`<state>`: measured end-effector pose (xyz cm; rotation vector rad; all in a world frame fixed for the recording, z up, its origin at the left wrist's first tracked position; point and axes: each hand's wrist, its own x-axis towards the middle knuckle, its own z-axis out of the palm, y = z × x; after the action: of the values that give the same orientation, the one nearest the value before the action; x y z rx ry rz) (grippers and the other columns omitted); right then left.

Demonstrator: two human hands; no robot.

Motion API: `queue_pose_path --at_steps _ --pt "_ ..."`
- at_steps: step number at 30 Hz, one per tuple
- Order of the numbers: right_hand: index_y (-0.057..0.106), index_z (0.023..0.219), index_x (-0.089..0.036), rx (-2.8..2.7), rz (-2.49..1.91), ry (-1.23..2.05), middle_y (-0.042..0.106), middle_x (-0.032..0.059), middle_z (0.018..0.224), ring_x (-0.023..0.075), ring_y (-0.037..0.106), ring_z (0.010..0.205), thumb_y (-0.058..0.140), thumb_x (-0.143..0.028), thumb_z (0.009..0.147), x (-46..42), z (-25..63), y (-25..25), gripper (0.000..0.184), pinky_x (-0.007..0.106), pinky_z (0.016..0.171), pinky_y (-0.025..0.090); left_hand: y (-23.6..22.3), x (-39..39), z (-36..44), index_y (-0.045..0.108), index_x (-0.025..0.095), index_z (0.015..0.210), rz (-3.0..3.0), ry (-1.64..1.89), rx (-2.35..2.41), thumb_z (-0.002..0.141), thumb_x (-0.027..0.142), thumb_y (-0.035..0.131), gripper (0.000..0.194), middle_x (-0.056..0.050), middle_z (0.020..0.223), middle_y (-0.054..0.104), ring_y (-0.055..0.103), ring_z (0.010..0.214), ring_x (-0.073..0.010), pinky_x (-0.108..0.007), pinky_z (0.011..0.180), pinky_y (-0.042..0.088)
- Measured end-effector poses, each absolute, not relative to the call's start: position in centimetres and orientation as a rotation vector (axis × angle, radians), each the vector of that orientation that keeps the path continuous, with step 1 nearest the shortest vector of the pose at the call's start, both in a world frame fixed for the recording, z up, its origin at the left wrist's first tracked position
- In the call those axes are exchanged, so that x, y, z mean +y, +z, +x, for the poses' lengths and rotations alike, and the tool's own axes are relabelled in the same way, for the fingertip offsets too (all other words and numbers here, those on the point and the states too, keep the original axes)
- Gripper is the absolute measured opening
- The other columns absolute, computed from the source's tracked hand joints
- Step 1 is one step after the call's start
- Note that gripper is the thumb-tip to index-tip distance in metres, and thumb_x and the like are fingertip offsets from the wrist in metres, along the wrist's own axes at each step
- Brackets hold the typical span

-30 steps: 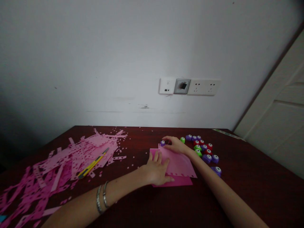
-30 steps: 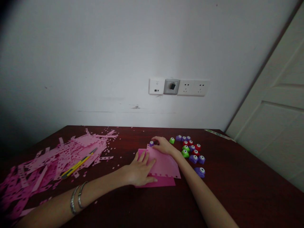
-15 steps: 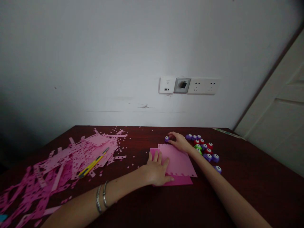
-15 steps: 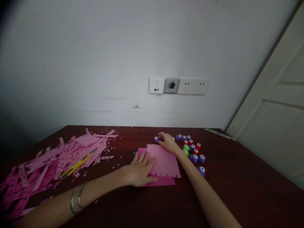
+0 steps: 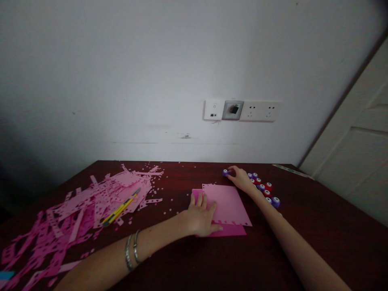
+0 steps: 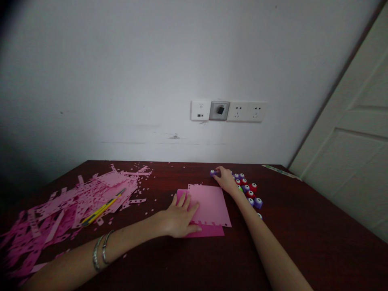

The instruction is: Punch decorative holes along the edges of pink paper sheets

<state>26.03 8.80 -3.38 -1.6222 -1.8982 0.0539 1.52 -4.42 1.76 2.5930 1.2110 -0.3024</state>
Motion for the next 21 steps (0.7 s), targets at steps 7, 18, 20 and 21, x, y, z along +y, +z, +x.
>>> queue_pose_path --at_steps 7,18,20,21 --pt "0.058 0.097 -0.013 -1.925 -1.720 0.005 0.065 0.0115 0.094 0.0233 0.059 0.089 0.058 -0.020 0.074 8.0 25.7 -3.0 0.023 0.034 0.081 0.042 1.9 -4.5 1.5 0.016 0.012 0.141 2.584 -0.291 1.210 0.079 0.066 0.029 0.083 -0.021 0.145 0.005 -0.003 0.131 -0.0401 -0.062 0.099 0.002" --pt "0.066 0.081 -0.015 -2.197 -1.519 0.296 0.067 0.0069 0.079 0.0181 0.061 0.073 0.055 -0.016 0.071 6.6 23.0 1.5 0.015 0.026 0.067 0.045 2.1 -4.7 1.6 0.017 0.013 0.141 2.601 -0.299 1.215 0.080 0.067 0.028 0.082 -0.021 0.145 0.008 -0.003 0.132 -0.0390 -0.062 0.100 0.002" --pt "0.067 0.076 -0.015 -2.278 -1.533 0.405 0.068 0.0062 0.075 0.0174 0.062 0.069 0.055 -0.013 0.068 6.2 22.3 1.5 0.014 0.025 0.062 0.045 2.1 -4.7 1.6 0.017 0.013 0.141 2.606 -0.291 1.218 0.079 0.066 0.028 0.082 -0.021 0.145 0.008 -0.003 0.132 -0.0387 -0.061 0.100 0.002" --pt "0.067 0.075 -0.015 -2.302 -1.549 0.418 0.068 0.0061 0.075 0.0173 0.062 0.069 0.055 -0.012 0.067 6.1 22.0 1.3 0.015 0.024 0.061 0.044 2.1 -4.7 1.6 0.018 0.013 0.141 2.607 -0.285 1.221 0.079 0.066 0.028 0.082 -0.022 0.145 0.009 -0.003 0.132 -0.0388 -0.061 0.100 0.002"
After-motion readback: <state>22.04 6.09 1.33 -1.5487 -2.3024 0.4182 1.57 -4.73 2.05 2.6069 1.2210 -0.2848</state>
